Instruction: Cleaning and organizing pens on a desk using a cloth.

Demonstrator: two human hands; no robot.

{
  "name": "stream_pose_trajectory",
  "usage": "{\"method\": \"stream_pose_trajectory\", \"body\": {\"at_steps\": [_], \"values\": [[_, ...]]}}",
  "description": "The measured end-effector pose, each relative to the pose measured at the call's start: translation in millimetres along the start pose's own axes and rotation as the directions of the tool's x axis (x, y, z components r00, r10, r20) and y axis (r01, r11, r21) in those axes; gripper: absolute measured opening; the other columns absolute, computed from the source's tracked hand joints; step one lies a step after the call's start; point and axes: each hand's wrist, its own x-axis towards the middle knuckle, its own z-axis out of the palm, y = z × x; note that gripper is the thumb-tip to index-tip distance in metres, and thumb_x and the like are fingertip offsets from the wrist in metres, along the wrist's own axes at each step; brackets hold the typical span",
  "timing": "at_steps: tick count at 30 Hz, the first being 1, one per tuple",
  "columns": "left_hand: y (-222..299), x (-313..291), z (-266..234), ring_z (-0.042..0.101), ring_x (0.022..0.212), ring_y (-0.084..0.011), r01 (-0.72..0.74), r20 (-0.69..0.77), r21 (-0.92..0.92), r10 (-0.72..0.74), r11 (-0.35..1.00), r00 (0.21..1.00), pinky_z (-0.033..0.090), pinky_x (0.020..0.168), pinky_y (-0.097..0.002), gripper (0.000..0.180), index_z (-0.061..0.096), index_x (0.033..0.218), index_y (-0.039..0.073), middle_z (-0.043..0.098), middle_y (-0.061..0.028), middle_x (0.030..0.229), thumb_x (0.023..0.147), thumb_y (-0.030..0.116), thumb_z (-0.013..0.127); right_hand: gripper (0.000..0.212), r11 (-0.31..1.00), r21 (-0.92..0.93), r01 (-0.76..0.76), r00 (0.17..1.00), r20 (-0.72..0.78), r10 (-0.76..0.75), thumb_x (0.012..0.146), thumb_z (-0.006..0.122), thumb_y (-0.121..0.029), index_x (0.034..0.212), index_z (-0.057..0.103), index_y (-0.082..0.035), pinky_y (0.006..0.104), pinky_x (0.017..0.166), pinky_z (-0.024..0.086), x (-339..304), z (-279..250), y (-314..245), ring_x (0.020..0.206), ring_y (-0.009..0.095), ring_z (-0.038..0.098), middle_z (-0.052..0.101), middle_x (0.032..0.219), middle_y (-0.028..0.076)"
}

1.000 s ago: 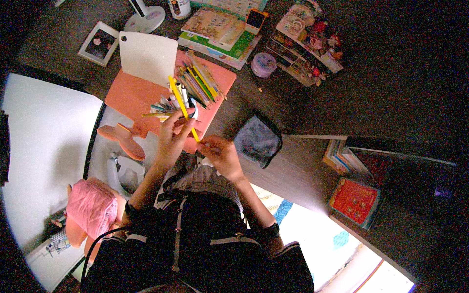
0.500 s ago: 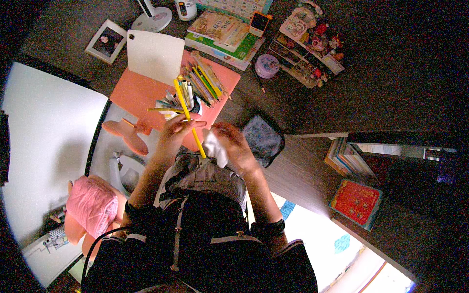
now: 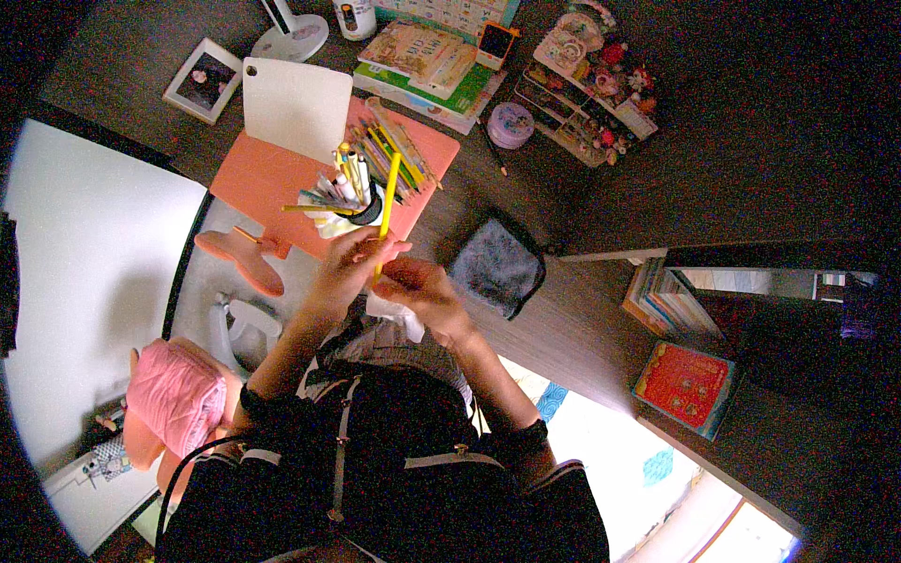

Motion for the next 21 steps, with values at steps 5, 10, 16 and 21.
{"method": "stream_pose_trajectory", "body": {"at_steps": [5,10,16,21], "values": [[3,-2,3,0.057,0.081,-0.0136,0.0,0.027,-0.046,0.001,0.999,1.0,0.043,0.072,-0.0229,0.019,0.049,0.089,-0.005,0.059,-0.0128,0.087,0.081,0.013,0.051,0.036,0.944,0.328,0.013,0.997,-0.081,0.014,0.071,0.058,0.0,0.104,0.043,0.001,0.0268,0.075,0.042,0,-5,-2,0.081,0.018,0.053,0.052,0.091,0.01],[1,4,-3,0.056,0.081,-0.0124,-0.085,-0.071,-0.228,0.07,0.97,0.995,0.044,0.072,-0.0225,0.02,0.052,0.094,-0.004,0.059,-0.0101,0.085,0.08,0.01,0.052,0.033,0.943,0.333,-0.015,0.998,-0.046,0.032,0.07,0.06,-0.002,0.096,0.042,-0.001,0.024,0.069,0.042,-3,-10,18,0.077,0.014,0.051,0.051,0.084,0.006],[2,3,-13,0.054,0.073,-0.0111,-0.025,-0.262,-0.118,-0.007,0.993,0.965,0.041,0.068,-0.0235,0.019,0.056,0.088,-0.001,0.059,-0.0063,0.08,0.078,0.014,0.054,0.027,0.993,0.099,-0.061,0.993,0.102,0.051,0.069,0.06,-0.001,0.081,0.037,-0.006,0.0221,0.061,0.041,-8,15,-19,0.074,0.011,0.05,0.051,0.082,0.005],[5,3,-11,0.056,0.07,-0.0102,-0.025,-0.217,-0.062,0.011,0.998,0.976,0.044,0.061,-0.0196,0.015,0.054,0.084,-0.003,0.058,-0.0068,0.074,0.075,0.009,0.058,0.027,0.995,0.091,-0.029,0.995,0.098,0.02,0.07,0.061,-0.004,0.089,0.041,-0.002,0.0222,0.067,0.041,3,3,-2,0.08,0.012,0.05,0.05,0.083,0.004]]}}
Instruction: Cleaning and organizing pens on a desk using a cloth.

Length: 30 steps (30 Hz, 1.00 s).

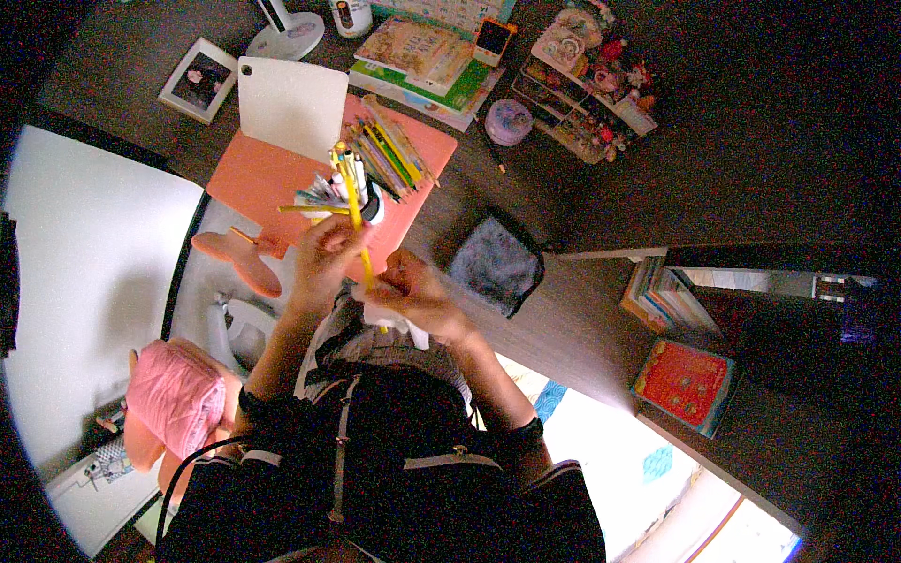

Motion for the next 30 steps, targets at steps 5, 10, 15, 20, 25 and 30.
{"method": "stream_pose_trajectory", "body": {"at_steps": [5,10,15,20,25,30], "values": [[-1,-4,7,0.055,0.067,-0.0094,0.033,0.069,-0.024,-0.031,0.999,0.997,0.044,0.061,-0.0193,0.012,0.053,0.08,-0.001,0.057,-0.0056,0.072,0.076,0.009,0.057,0.031,0.977,-0.212,0.015,0.99,-0.133,-0.044,0.071,0.059,-0.001,0.097,0.041,-0.001,0.0243,0.068,0.042,-2,1,-3,0.079,0.011,0.048,0.048,0.083,0.003],[8,5,5,0.055,0.066,-0.0105,-0.092,-0.032,-0.001,0.092,0.996,0.995,0.045,0.062,-0.0214,0.013,0.053,0.08,-0.003,0.057,-0.0051,0.073,0.078,0.01,0.055,0.024,0.963,-0.268,0.014,0.996,0.089,0.011,0.073,0.056,0.002,0.09,0.039,-0.003,0.0212,0.06,0.039,-11,2,-3,0.073,0.008,0.046,0.05,0.083,0.004],[-4,-1,14,0.057,0.068,-0.0107,-0.003,0.288,0.094,-0.024,0.996,0.957,0.045,0.061,-0.022,0.015,0.052,0.082,-0.004,0.058,-0.0056,0.074,0.079,0.01,0.054,0.032,0.987,0.071,0.144,0.986,-0.088,-0.138,0.072,0.058,-0.001,0.099,0.039,-0.002,0.0218,0.065,0.04,-3,13,-18,0.074,0.009,0.046,0.048,0.082,0.002],[16,8,5,0.057,0.071,-0.0116,0.012,0.19,-0.029,-0.007,0.999,0.982,0.046,0.061,-0.0221,0.017,0.054,0.086,-0.004,0.058,-0.0068,0.077,0.078,0.011,0.055,0.025,0.998,-0.055,-0.027,0.999,0.021,0.028,0.073,0.056,0.0,0.085,0.034,-0.006,0.0208,0.058,0.036,-14,5,-4,0.07,0.008,0.044,0.046,0.077,0.002],[11,10,2,0.056,0.069,-0.0113,-0.051,-0.003,-0.054,0.051,0.997,0.999,0.045,0.062,-0.0231,0.017,0.056,0.087,-0.003,0.059,-0.0072,0.079,0.077,0.011,0.056,0.03,0.992,-0.113,-0.06,0.997,0.047,0.066,0.071,0.06,-0.003,0.078,0.031,-0.008,0.0191,0.051,0.03,-11,12,-11,0.062,0.005,0.037,0.039,0.069,-0.001],[10,11,-1,0.055,0.069,-0.0102,-0.126,-0.103,-0.017,0.124,0.992,0.987,0.043,0.064,-0.0225,0.013,0.055,0.083,-0.002,0.058,-0.0063,0.078,0.076,0.009,0.057,0.03,0.884,-0.466,0.042,0.998,0.07,-0.011,0.07,0.061,-0.004,0.081,0.034,-0.006,0.0197,0.051,0.033,-10,7,-3,0.064,0.006,0.041,0.043,0.071,0.001]]}}
